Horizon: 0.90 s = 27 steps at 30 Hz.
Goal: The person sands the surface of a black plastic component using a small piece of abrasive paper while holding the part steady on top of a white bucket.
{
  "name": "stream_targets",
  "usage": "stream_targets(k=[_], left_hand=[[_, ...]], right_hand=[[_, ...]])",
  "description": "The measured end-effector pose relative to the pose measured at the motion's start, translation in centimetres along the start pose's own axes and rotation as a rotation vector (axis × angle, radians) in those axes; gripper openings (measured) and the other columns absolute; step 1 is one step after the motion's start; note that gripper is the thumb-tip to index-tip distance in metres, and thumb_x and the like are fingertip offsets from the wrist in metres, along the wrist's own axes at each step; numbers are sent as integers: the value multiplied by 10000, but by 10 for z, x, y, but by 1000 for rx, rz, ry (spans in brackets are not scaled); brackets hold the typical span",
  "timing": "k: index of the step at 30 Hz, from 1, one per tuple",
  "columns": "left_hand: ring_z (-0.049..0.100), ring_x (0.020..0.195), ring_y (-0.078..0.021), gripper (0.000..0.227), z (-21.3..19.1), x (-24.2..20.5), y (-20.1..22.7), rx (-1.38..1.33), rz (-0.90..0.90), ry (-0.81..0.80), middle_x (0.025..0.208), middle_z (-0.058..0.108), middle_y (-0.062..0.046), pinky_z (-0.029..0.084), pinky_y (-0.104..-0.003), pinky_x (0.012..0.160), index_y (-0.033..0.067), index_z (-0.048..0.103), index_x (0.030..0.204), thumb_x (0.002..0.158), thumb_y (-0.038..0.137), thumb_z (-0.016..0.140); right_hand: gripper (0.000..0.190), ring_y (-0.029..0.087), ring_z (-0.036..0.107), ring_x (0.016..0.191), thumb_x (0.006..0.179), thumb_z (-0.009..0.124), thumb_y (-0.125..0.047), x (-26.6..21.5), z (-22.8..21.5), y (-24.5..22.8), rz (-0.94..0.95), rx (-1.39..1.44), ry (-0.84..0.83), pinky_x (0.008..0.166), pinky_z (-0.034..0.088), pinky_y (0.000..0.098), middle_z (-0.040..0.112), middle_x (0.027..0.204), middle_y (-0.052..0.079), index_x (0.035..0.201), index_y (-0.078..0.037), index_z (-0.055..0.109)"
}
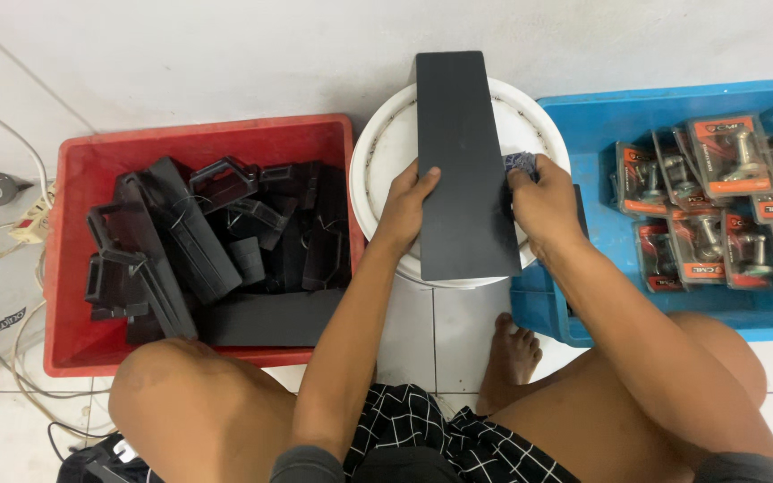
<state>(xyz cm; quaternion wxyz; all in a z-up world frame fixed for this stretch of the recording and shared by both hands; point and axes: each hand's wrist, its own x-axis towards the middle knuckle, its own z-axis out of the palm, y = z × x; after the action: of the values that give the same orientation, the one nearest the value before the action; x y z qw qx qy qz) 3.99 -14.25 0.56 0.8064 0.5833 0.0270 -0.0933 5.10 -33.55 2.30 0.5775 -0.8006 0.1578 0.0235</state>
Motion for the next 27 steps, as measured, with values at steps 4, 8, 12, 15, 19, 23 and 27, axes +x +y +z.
stream_targets(k=[4, 8, 12, 15, 19, 23, 27], left_hand=[[643, 1001, -243, 471, -2, 1, 1, -25, 13, 21, 1166, 670, -171, 533, -400, 909, 100, 489, 1446, 1010, 266, 553], [573, 1152, -265, 485, -32, 26, -52, -72, 44, 9, 1313, 594, -198, 458, -429, 1031, 100, 441, 1479, 1069, 358, 461], [518, 1226, -254, 545, -3, 2, -3, -91, 56, -25, 1371, 550, -185, 405, -461, 1100, 103, 415, 1494, 1082, 459, 394], [406, 1355, -391, 763, -15, 10, -8, -6, 173, 39, 1494, 385, -293, 368, -504, 1146, 44, 211, 1551, 1018, 528, 464], [312, 1412, -499, 865, 3, -36, 36, 286, 267, 77, 1555, 263, -299, 347, -549, 1162, 94, 177, 1560, 954, 604, 524], [254, 1400, -555, 1070, 10, -81, 53, 580, 220, -42, 1565, 156, -350, 330, -614, 1129, 33, 59, 1557, 831, 481, 705], [187, 1445, -559, 1121, 14, -96, 32, 1054, 618, 0, 1580, 142, -340, 234, -619, 1169, 42, 277, 1535, 727, 704, 683]], right_hand=[[107, 286, 616, 709, 926, 605, -153, -1, -12, -12, -235, -347, 72, 500, 406, 379, 602, 722, 106, 911, -72, 672], [264, 405, 643, 972, 846, 634, 67, -23, -22, -42, -856, -583, 31, 736, 537, 431, 649, 1000, 184, 1090, 6, 714], [257, 230, 651, 1122, 838, 636, -35, -34, -24, -27, -1258, -827, -174, 856, 467, 352, 719, 1104, 42, 1046, -141, 742], [262, 192, 647, 1149, 877, 629, -57, -55, -31, -36, -1259, -958, -157, 856, 475, 305, 716, 1134, -8, 1079, -187, 734], [273, 201, 642, 1169, 899, 608, -68, -60, -38, -45, -1253, -1046, -215, 869, 493, 315, 720, 1159, -7, 1121, -177, 723], [237, 236, 668, 1123, 940, 576, -106, -67, -38, -45, -1322, -1048, -214, 858, 511, 331, 734, 1111, 55, 1121, -144, 725], [300, 238, 636, 1172, 930, 562, -101, -59, -42, -29, -1273, -995, -192, 893, 501, 337, 707, 1177, 50, 1192, -155, 699]])
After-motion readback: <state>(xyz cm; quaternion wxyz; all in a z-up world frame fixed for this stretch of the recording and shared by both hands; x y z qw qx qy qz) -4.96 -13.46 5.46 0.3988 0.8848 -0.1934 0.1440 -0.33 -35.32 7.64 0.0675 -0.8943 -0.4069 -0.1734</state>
